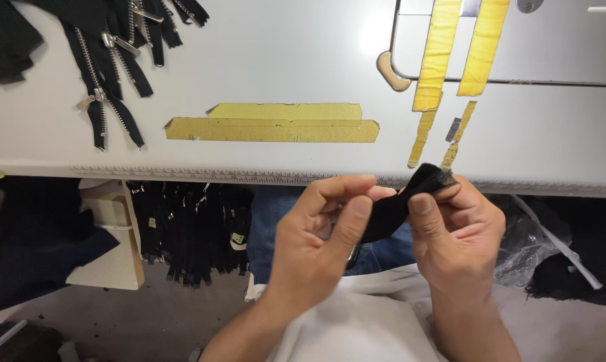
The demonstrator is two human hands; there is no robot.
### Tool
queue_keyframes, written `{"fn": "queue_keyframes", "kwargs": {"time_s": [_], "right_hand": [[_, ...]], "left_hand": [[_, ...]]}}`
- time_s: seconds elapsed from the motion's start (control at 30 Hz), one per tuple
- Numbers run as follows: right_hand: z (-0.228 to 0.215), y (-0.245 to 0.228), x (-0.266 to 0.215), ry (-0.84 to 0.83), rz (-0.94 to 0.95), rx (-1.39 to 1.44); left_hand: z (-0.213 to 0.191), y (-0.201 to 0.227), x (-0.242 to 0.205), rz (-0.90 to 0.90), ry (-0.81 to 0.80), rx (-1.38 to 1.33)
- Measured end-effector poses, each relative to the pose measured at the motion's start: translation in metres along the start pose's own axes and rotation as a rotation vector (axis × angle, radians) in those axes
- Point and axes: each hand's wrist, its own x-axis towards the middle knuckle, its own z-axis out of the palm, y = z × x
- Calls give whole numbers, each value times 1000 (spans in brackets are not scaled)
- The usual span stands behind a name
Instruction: The person aligns a black zipper with a piece of fabric under the presser foot of a sewing machine and sews it. They then remove the sewn item, fold the fabric, and prepare another zipper for sewing.
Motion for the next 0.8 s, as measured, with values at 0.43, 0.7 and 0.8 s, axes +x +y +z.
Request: {"fn": "queue_keyframes", "kwargs": {"time_s": [0.43,0.7,0.8], "right_hand": [[1,0,9,-162,-380,-450],[20,-7,38,-348,-131,9],[29,-20,40,-462,-36,10]], "left_hand": [[-14,1,17,83,-158,438],[-22,3,22,82,-57,349],[-24,10,23,-21,168,130]]}}
